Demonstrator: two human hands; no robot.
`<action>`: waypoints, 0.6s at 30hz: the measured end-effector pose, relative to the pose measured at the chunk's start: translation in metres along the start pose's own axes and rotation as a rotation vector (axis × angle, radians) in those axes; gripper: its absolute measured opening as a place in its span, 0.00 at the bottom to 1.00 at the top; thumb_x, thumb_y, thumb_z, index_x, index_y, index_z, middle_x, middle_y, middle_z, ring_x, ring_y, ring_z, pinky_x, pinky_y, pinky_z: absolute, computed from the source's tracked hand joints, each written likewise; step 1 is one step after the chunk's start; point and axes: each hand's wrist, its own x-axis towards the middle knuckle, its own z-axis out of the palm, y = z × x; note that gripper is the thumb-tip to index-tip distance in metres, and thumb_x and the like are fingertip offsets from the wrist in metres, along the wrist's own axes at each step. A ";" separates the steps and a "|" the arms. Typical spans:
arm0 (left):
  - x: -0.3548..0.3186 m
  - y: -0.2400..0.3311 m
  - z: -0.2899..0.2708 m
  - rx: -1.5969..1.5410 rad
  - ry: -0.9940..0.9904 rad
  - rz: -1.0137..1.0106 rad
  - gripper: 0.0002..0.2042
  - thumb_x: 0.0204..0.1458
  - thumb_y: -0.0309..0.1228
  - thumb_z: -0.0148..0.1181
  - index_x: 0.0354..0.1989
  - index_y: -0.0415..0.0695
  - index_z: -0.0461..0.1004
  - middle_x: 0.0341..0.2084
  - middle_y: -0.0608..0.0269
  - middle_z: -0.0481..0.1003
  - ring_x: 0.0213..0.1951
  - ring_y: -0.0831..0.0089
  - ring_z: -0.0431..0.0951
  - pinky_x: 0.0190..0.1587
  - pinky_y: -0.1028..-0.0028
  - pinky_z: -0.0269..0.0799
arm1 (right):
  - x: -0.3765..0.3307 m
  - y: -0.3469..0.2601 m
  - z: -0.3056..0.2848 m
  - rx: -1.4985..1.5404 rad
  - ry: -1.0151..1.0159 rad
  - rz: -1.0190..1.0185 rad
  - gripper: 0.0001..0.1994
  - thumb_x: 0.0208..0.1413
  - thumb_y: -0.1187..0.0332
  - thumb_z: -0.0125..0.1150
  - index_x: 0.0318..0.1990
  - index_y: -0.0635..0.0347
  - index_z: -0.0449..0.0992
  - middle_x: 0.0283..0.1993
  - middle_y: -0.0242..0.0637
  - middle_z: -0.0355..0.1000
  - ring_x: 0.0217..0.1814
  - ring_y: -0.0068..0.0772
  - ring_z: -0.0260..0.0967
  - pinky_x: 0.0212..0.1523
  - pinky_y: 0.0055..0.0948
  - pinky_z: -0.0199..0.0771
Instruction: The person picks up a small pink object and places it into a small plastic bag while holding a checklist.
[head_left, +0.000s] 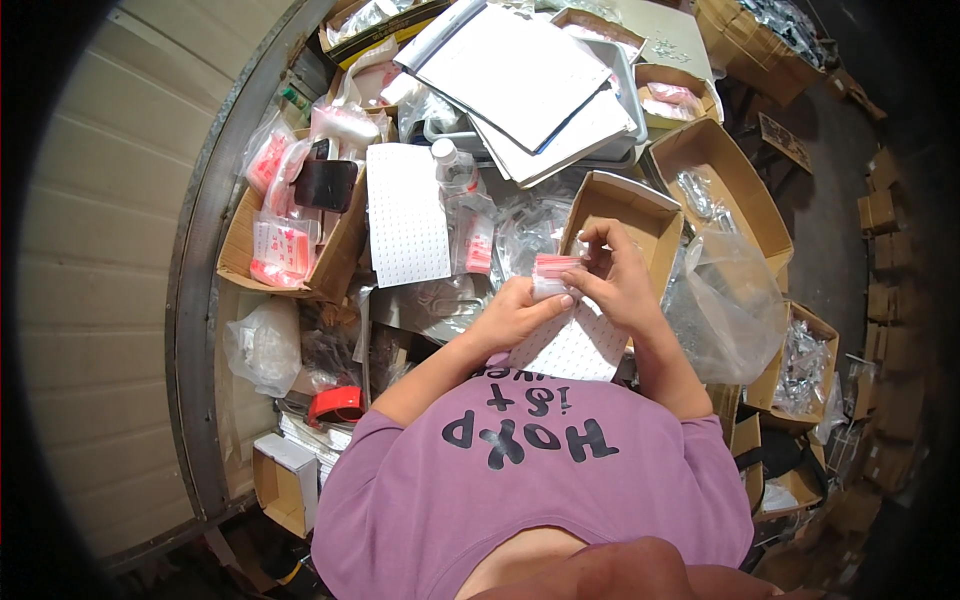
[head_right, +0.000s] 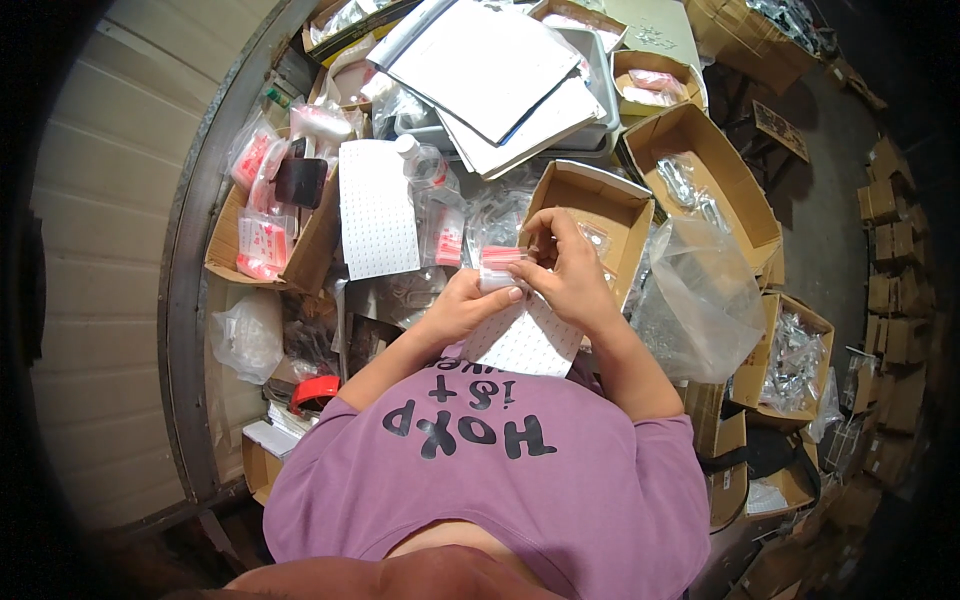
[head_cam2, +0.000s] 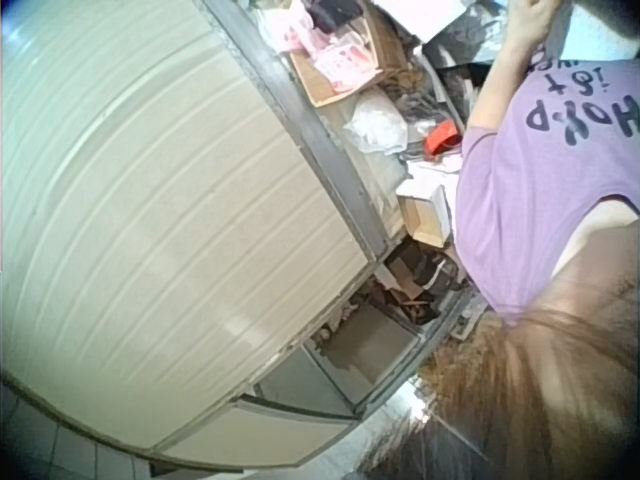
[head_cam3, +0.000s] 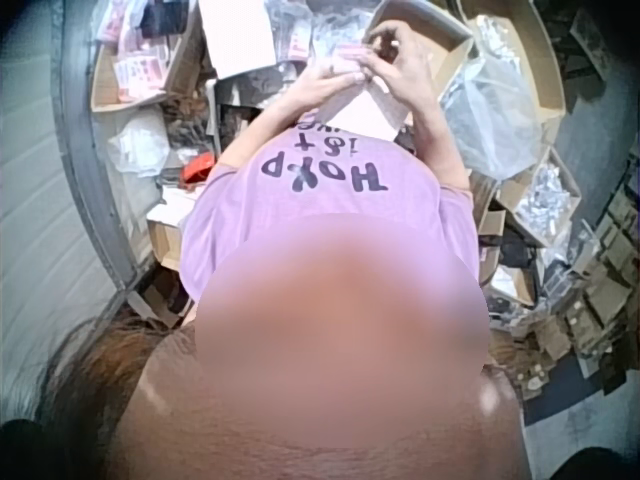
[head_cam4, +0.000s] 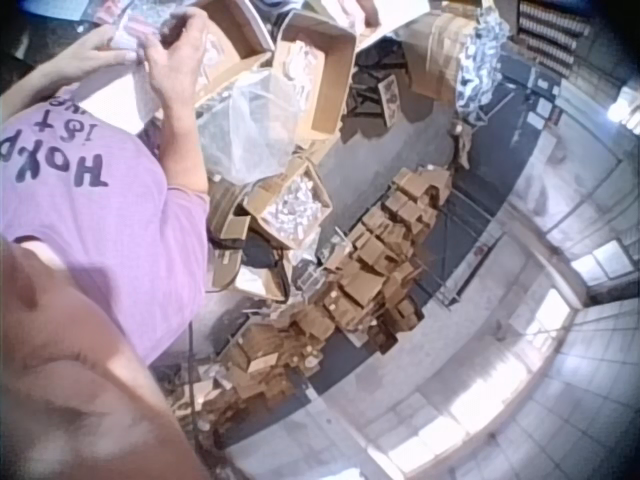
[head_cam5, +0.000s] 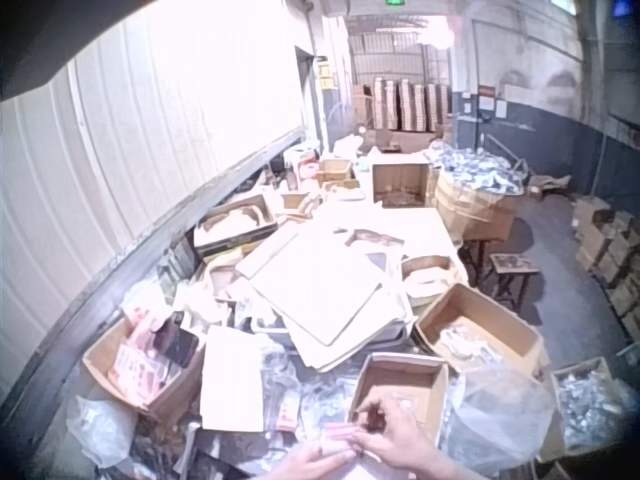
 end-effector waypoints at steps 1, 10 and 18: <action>0.000 0.000 0.000 -0.022 0.006 -0.033 0.13 0.56 0.34 0.56 0.42 0.36 0.75 0.30 0.64 0.77 0.33 0.81 0.73 0.37 0.77 0.69 | 0.000 0.000 -0.001 -0.012 -0.007 -0.010 0.18 0.43 0.79 0.65 0.42 0.61 0.66 0.31 0.31 0.62 0.31 0.20 0.62 0.32 0.22 0.67; -0.002 0.004 0.001 -0.229 0.063 -0.073 0.14 0.55 0.32 0.58 0.46 0.37 0.73 0.35 0.67 0.76 0.37 0.82 0.73 0.41 0.78 0.69 | -0.001 0.008 -0.003 0.193 0.020 -0.016 0.18 0.45 0.82 0.61 0.46 0.63 0.66 0.39 0.33 0.64 0.37 0.21 0.66 0.38 0.20 0.70; -0.002 0.003 0.002 -0.230 0.114 0.009 0.13 0.56 0.32 0.58 0.42 0.35 0.75 0.32 0.64 0.77 0.33 0.81 0.74 0.35 0.79 0.70 | 0.003 0.006 -0.014 0.179 0.159 -0.001 0.19 0.45 0.84 0.60 0.47 0.64 0.66 0.43 0.36 0.63 0.40 0.25 0.70 0.38 0.22 0.73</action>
